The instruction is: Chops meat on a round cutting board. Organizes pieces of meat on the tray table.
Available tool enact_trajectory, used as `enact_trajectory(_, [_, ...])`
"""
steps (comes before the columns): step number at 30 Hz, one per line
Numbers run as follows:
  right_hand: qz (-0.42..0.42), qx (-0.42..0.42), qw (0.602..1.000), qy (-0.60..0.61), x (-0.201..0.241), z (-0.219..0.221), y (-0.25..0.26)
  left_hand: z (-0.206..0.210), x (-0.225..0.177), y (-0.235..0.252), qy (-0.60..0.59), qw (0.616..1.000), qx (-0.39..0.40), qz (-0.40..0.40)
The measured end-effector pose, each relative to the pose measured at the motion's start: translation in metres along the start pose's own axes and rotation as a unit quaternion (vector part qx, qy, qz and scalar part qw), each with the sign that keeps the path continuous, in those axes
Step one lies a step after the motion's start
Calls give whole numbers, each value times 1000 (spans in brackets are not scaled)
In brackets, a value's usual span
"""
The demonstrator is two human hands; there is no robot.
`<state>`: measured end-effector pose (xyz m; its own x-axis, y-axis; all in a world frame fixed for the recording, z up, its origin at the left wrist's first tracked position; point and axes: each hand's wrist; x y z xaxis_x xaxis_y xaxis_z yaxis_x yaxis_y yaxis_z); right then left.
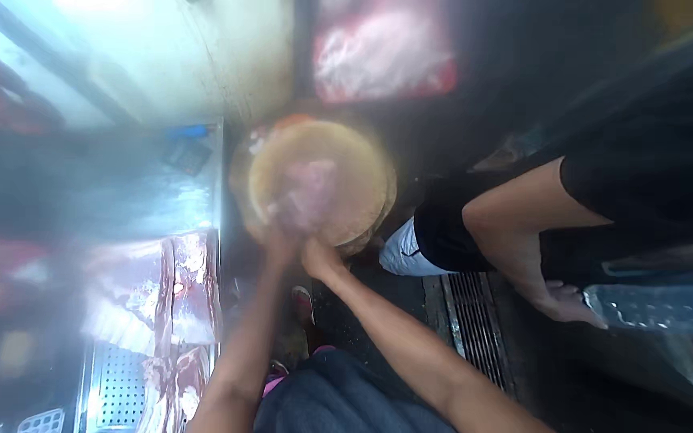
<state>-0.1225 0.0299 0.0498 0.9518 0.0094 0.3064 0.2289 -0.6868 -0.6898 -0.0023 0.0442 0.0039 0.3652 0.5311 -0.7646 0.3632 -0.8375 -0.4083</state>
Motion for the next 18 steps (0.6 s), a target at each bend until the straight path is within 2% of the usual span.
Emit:
enact_trajectory(3, [-13, 34, 999, 24, -10, -23, 3, 14, -9, 11, 113, 993, -24, -24])
enact_trajectory(5, [-24, 30, 998, 40, -30, -39, 8, 8, -14, 19, 123, 991, -41, -41])
enact_trajectory(7, [-22, -17, 998, 53, -57, -46, 13, -11, -13, 31, 99, 992, -45, -58])
enact_trajectory(11, [5, -46, 985, 169, -84, -54, 2, -35, 34, 45, -73, 993, -16, -91])
enact_trajectory(13, [22, -68, 973, 219, -78, -62, -9, -35, 47, 39, -201, 973, 3, -112])
enact_trajectory(15, [37, -134, 962, 235, -64, -70, -20, -36, 52, 27, -291, 946, 16, -144])
enact_trajectory(18, [33, -219, 946, 238, -43, -85, -33, -34, 57, 15, -334, 930, 12, -155])
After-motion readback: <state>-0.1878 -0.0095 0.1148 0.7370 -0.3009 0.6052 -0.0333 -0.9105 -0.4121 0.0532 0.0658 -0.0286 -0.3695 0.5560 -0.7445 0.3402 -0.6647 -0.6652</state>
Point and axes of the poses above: each hand's wrist, its own y-axis towards the middle knuckle, its own z-axis out of the palm, x = y × z, and after that the axes turned 6 degrees about -y, right-handed
